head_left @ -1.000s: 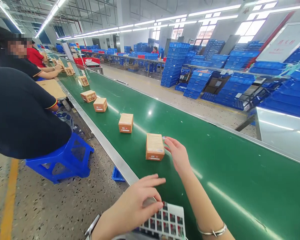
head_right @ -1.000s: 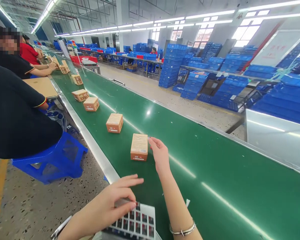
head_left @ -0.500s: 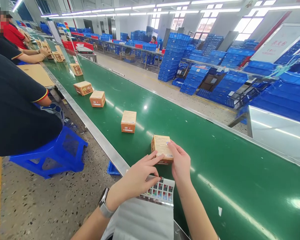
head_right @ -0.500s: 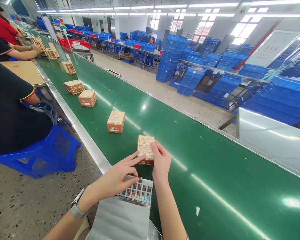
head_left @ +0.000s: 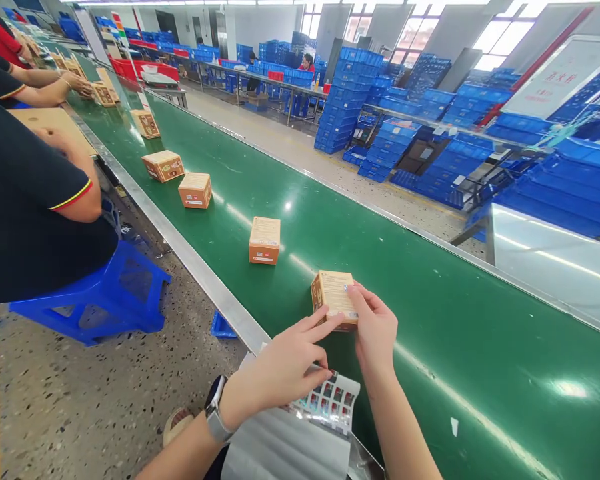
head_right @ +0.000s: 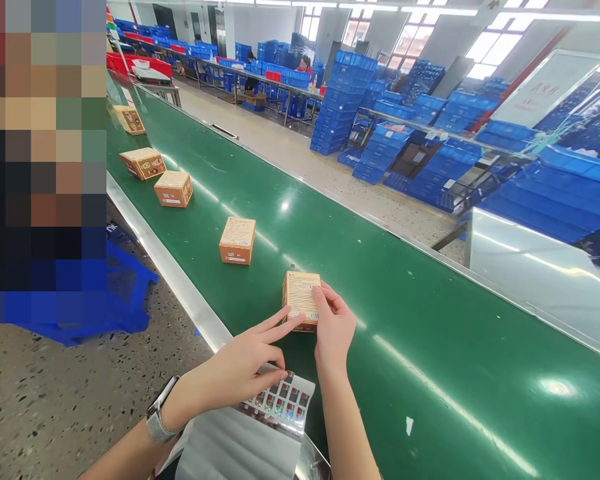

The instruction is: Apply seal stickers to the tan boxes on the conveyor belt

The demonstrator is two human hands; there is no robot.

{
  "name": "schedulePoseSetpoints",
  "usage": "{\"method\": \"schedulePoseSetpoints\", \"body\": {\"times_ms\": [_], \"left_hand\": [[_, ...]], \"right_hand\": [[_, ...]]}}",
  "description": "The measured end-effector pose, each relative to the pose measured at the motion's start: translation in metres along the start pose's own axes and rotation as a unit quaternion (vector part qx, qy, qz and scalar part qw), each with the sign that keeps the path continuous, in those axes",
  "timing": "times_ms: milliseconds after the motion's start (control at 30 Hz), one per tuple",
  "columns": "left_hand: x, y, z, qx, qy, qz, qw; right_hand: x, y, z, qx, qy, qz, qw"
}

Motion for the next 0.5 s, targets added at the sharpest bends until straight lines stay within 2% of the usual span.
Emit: {"method": "schedulePoseSetpoints", "body": {"times_ms": [200,367,500], "left_hand": [[0.007,-0.003,-0.009,0.005,-0.007,0.012,1.000],[0.015,-0.007,-0.013,0.015,-0.012,0.018,1.000],[0.020,-0.010,-0.016,0.014,-0.019,0.032,0.999]], "right_hand": [[-0.015,0.006,0.013,-0.036,0.124,-0.009,0.992],[-0.022,0.012,0.029,-0.085,0.242,-0.032,0.966],[-0.033,0.010,0.035,-0.093,0.298,-0.079,0.947]]}}
Point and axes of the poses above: each hand's wrist, its own y-axis away from the middle knuckle, its own x-axis out of the palm, z = x × y, the point moved 5 cm from there along -y, towards the middle knuckle, and after that the axes turned 11 degrees about z, right-handed, at the moved point
